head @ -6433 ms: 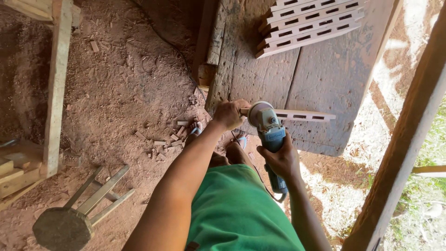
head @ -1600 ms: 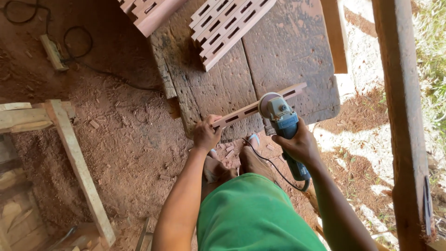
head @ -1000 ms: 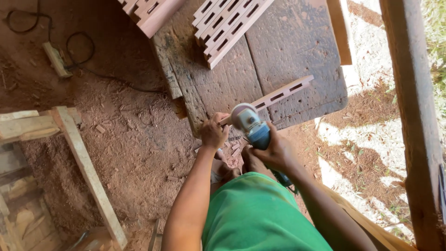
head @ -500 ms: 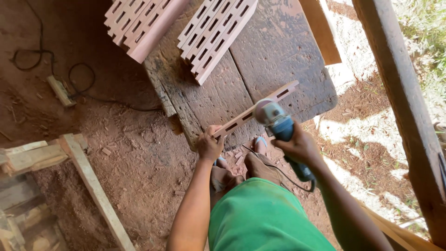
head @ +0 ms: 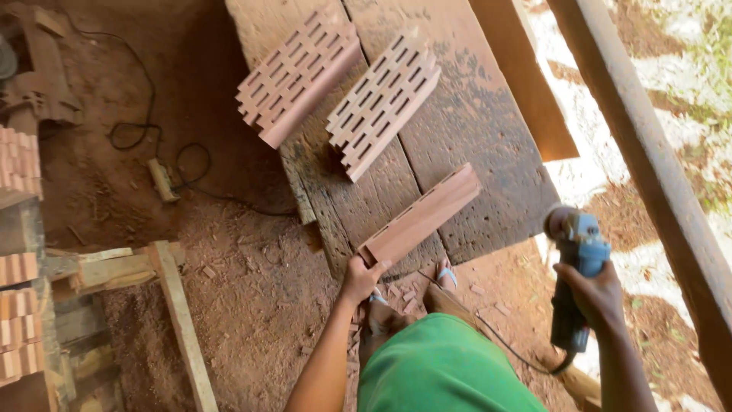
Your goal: Grind and smooth the edges of wooden tiles using an angle grinder.
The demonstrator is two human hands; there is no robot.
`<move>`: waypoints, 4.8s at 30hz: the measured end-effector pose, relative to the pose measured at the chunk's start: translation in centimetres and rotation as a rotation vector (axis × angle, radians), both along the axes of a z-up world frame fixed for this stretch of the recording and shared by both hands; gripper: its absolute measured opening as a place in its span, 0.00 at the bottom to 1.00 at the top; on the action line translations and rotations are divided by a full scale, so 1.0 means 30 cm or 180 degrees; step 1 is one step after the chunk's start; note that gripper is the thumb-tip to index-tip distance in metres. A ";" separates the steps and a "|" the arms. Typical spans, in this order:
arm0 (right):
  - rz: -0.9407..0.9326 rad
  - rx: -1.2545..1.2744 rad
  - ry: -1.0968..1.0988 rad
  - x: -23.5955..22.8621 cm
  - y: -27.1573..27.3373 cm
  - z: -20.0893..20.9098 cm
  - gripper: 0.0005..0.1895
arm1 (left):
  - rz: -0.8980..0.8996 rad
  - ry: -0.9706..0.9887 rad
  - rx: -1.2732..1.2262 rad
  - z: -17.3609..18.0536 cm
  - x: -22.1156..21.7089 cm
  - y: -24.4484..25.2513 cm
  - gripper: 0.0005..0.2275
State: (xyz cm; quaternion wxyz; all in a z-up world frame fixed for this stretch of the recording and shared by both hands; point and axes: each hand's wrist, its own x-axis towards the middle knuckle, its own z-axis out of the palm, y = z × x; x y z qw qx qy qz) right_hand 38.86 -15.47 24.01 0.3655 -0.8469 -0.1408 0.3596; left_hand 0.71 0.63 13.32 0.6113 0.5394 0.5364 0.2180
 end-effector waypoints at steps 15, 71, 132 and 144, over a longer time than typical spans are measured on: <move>0.0774 -0.0330 0.0586 -0.051 0.121 -0.112 0.35 | -0.0684 0.2185 -0.0012 -0.113 0.097 0.001 0.44; 0.2767 -0.1598 -0.0736 -0.600 0.410 -0.174 0.47 | -0.0415 0.2019 0.1243 -0.214 0.028 -0.057 0.47; -0.0089 -0.0386 0.0311 0.063 -0.020 -0.131 0.28 | -0.1441 0.1353 0.2483 -0.075 0.347 -0.003 0.13; 0.0042 -0.0346 0.0308 0.054 -0.027 -0.055 0.30 | -0.2947 0.2197 0.2415 -0.150 0.587 0.206 0.28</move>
